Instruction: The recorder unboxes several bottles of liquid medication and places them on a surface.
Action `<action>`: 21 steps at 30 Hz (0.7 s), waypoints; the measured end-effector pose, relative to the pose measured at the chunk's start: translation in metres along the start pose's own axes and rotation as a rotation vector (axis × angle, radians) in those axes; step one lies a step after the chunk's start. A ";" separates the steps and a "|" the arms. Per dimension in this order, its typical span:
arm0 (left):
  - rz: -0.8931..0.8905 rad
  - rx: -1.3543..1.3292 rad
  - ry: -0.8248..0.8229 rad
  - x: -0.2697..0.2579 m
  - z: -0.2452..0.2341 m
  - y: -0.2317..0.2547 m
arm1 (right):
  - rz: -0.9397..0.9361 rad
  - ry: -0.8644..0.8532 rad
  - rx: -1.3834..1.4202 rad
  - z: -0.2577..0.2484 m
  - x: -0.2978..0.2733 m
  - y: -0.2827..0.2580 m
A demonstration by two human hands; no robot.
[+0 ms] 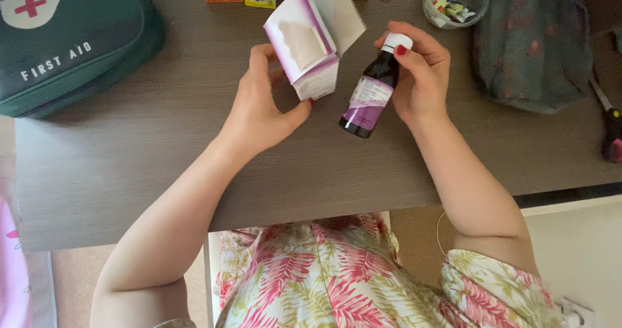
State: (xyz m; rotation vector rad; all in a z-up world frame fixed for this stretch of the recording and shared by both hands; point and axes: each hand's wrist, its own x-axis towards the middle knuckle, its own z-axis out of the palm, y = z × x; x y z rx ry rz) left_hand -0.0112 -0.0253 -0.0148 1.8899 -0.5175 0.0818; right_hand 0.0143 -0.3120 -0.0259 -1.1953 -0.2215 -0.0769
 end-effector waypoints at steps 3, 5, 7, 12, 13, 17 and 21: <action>0.065 -0.001 0.023 0.001 0.003 -0.008 | 0.004 -0.008 0.005 0.000 -0.002 -0.002; 0.069 0.021 0.016 0.001 0.003 -0.008 | 0.001 -0.008 0.019 0.001 -0.003 -0.001; 0.074 0.040 0.009 0.001 0.003 -0.008 | -0.002 -0.007 0.032 -0.003 -0.003 0.004; 0.081 0.128 -0.092 -0.002 0.005 -0.009 | -0.045 -0.045 0.024 -0.006 -0.007 0.018; 0.082 0.128 -0.091 -0.002 0.004 -0.003 | -0.045 -0.046 0.024 -0.004 -0.009 0.019; 0.262 0.051 -0.062 -0.003 -0.001 0.010 | 0.048 -0.067 0.025 -0.002 -0.016 0.027; 0.376 -0.081 -0.009 -0.006 -0.006 0.017 | 0.086 -0.138 -0.157 0.012 -0.022 0.018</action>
